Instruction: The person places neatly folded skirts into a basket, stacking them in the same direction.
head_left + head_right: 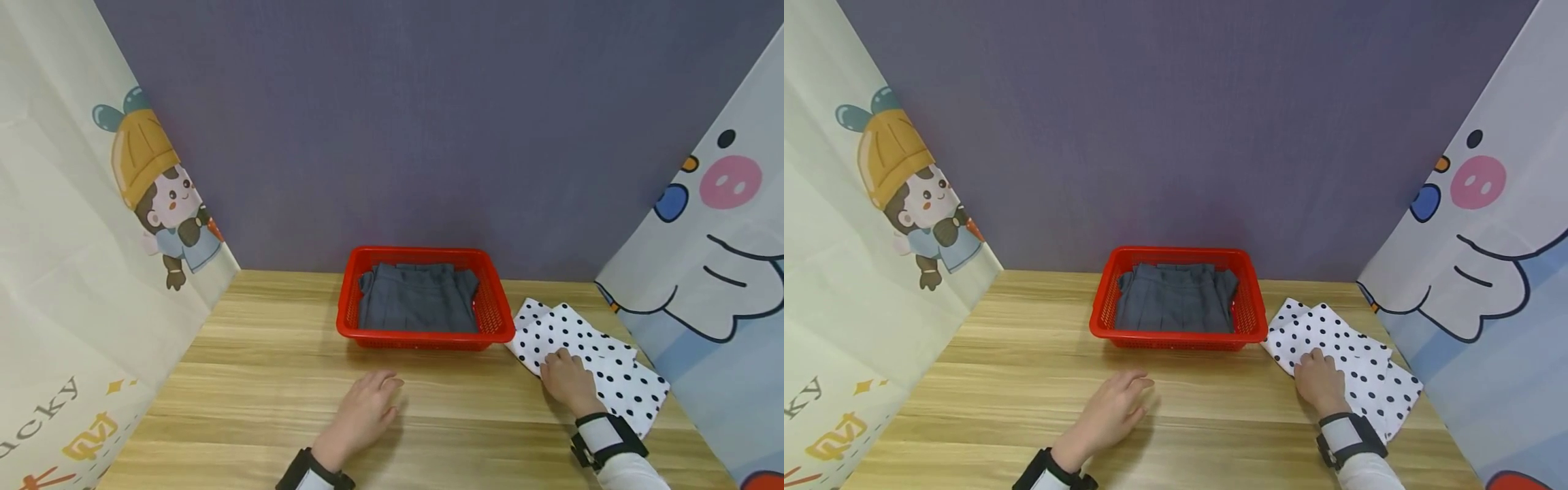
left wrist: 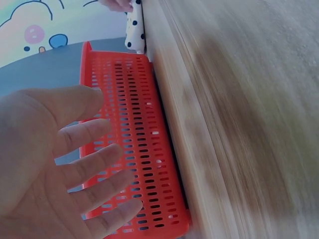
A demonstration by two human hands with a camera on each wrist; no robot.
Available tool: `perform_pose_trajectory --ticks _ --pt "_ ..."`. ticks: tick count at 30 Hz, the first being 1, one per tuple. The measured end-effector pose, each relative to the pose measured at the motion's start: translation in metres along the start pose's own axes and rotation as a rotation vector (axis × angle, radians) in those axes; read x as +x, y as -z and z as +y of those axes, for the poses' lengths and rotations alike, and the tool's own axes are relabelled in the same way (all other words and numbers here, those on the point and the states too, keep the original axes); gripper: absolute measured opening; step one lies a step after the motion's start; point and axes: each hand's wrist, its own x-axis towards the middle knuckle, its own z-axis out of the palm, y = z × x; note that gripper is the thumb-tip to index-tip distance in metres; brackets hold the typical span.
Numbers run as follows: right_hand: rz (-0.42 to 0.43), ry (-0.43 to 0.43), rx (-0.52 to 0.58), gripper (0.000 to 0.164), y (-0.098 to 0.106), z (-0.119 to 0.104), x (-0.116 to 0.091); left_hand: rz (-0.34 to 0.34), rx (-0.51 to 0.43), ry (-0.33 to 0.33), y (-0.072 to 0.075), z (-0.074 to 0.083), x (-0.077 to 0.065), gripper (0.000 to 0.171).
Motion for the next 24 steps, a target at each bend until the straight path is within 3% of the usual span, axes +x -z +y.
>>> perform_pose_trajectory --ticks 7,18,24 --pt "0.027 0.001 0.048 0.024 -0.002 -0.003 -0.018 -0.014 0.028 -0.024 -0.003 0.003 0.002 0.039" --pt "-0.006 0.008 0.049 0.017 -0.001 -0.009 -0.046 -0.033 0.065 -0.069 -0.016 0.014 0.007 0.037" --pt "0.008 0.056 0.03 0.036 -0.001 -0.016 -0.062 -0.034 0.08 -0.116 -0.019 0.026 0.011 0.039"
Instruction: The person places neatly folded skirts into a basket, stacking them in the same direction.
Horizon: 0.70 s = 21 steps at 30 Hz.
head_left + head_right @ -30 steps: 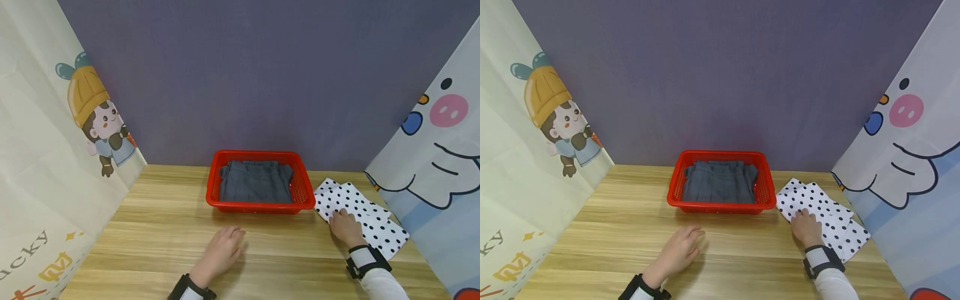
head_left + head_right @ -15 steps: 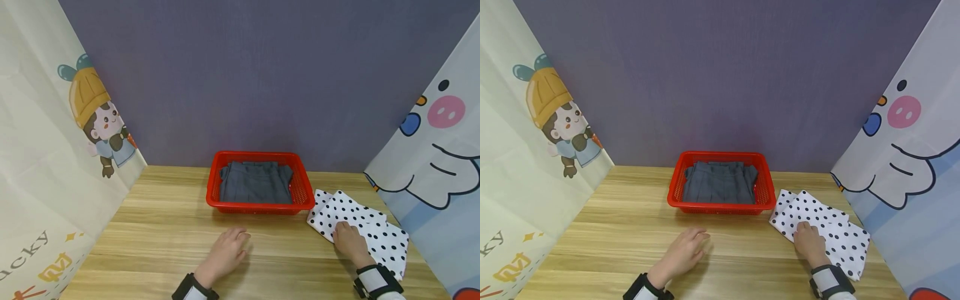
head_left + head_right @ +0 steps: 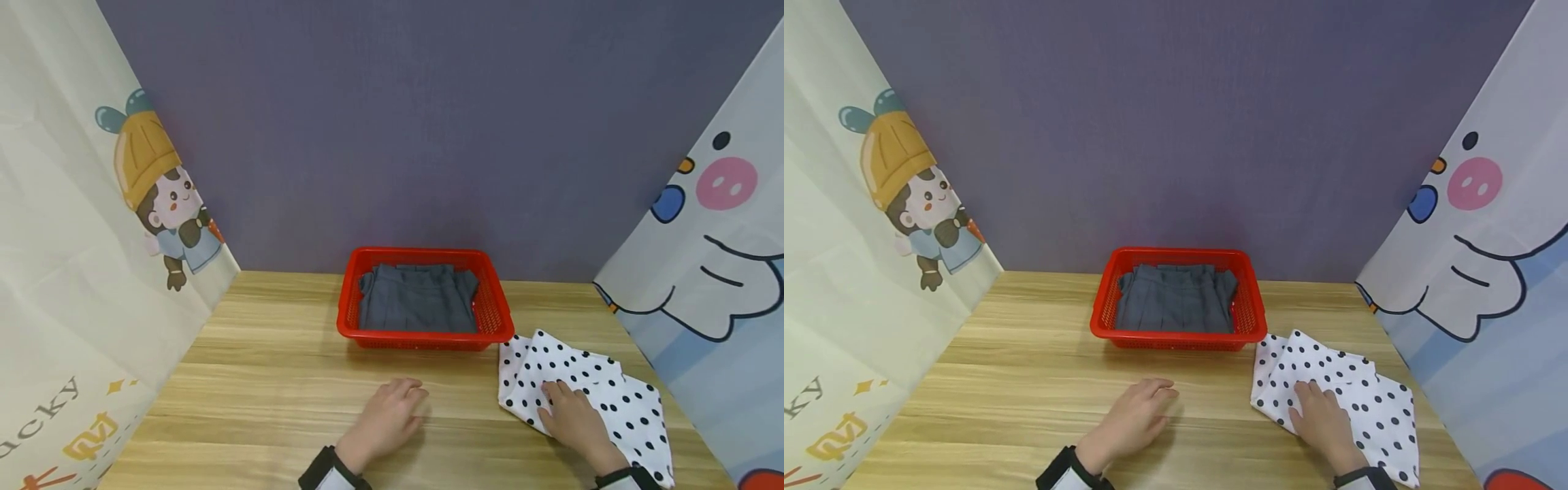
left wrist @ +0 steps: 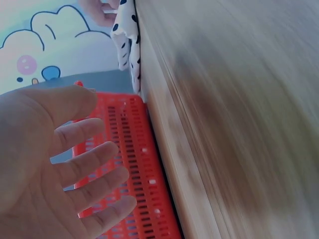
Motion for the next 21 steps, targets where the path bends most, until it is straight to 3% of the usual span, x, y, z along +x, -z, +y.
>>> perform_pose_trajectory --ticks 3,8,21 --pt "-0.004 0.044 -0.036 0.046 0.0 -0.003 -0.009 0.017 0.0 -0.036 -0.001 0.006 0.004 0.039" --pt "-0.014 0.105 -0.039 0.044 -0.001 -0.011 -0.023 0.034 0.013 -0.089 -0.006 0.016 0.011 0.037" --pt "-0.092 0.14 -0.021 0.041 0.0 -0.048 -0.036 -0.036 0.023 -0.189 -0.016 0.04 0.024 0.04"
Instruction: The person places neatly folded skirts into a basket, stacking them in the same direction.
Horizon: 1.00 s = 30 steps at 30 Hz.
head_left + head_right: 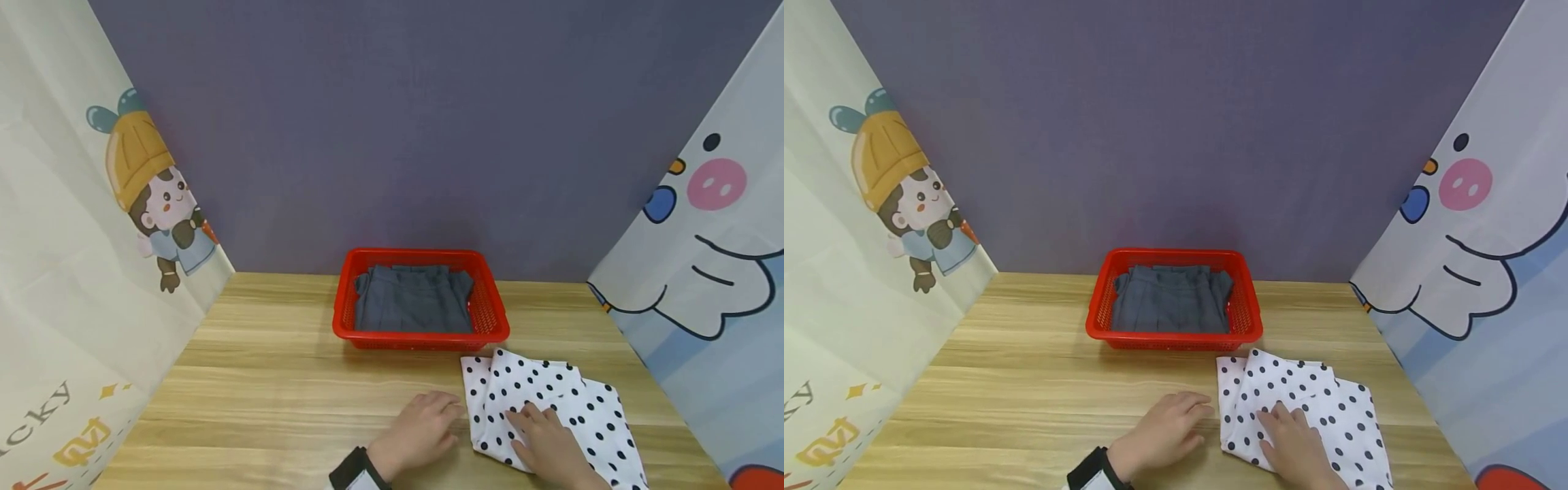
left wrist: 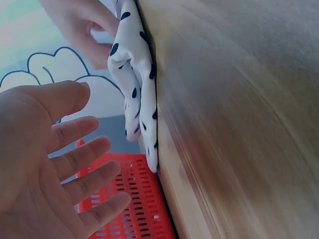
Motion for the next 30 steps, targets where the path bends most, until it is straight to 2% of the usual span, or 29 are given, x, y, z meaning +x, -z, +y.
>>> perform_pose_trajectory --ticks 2,7,13,16,22,25,30 --pt "-0.009 0.005 -0.003 0.041 -0.002 -0.005 0.0 -0.021 0.007 -0.01 0.0 0.002 0.001 0.039" --pt "-0.039 0.017 -0.001 0.043 -0.004 -0.02 0.003 -0.074 -0.048 -0.009 -0.001 0.004 0.003 0.037" --pt "-0.036 0.062 0.028 0.045 -0.007 -0.041 0.004 -0.176 -0.075 0.003 -0.003 0.003 0.0 0.041" --pt "-0.053 0.072 0.03 0.046 -0.007 -0.048 0.006 -0.221 -0.075 0.032 -0.003 0.003 -0.003 0.038" --pt "0.01 0.131 0.04 0.044 -0.01 -0.06 0.007 -0.272 -0.089 0.105 0.002 -0.003 -0.009 0.034" --pt "0.012 0.169 0.057 0.043 -0.009 -0.065 0.009 -0.307 -0.132 0.153 0.005 -0.008 -0.015 0.035" --pt "0.06 0.211 0.1 0.041 -0.006 -0.068 0.011 -0.315 -0.166 0.202 0.009 -0.018 -0.027 0.037"
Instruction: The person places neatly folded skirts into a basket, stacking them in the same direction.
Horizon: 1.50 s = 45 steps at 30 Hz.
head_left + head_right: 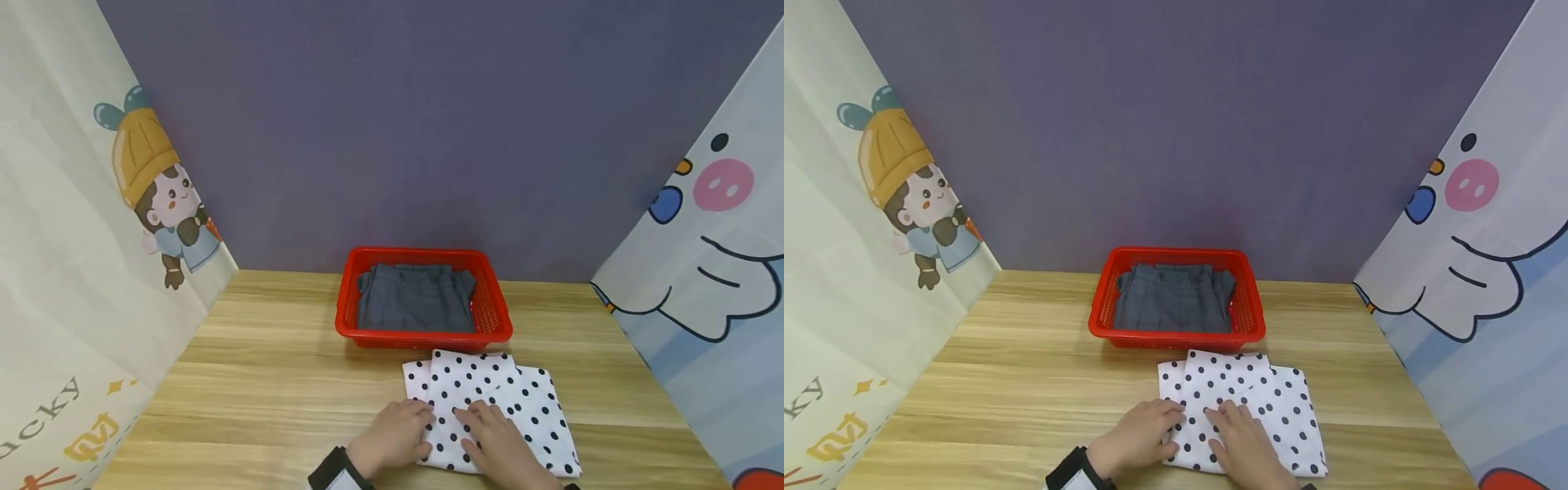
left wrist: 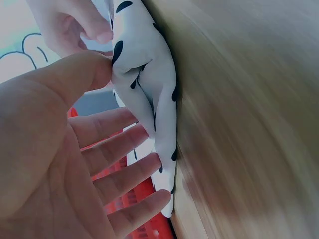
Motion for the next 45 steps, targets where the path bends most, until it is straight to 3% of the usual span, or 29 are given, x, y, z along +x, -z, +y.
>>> perform_pose_trajectory --ticks 4,13,17,21,24,32,45 --pt "0.059 -0.019 0.002 0.04 0.002 0.001 0.002 0.018 -0.019 0.016 0.002 -0.01 -0.011 0.038" --pt "0.148 -0.192 -0.026 0.041 0.003 0.022 0.004 0.07 -0.046 0.044 0.003 -0.03 -0.032 0.037" --pt "0.135 -0.271 -0.017 0.041 0.002 0.032 0.003 0.073 -0.067 0.069 0.004 -0.036 -0.04 0.037" --pt "0.07 -0.339 0.012 0.045 0.0 0.037 0.001 0.088 -0.073 0.077 0.006 -0.039 -0.047 0.035" --pt "0.037 -0.353 0.035 0.046 -0.003 0.038 0.0 0.083 -0.089 0.091 0.007 -0.041 -0.051 0.034" --pt "0.053 -0.326 0.034 0.046 -0.008 0.029 0.003 0.064 -0.148 0.168 0.011 -0.045 -0.063 0.038" --pt "-0.011 -0.315 0.085 0.048 -0.012 0.01 0.014 0.112 -0.132 0.206 0.012 -0.062 -0.079 0.036"
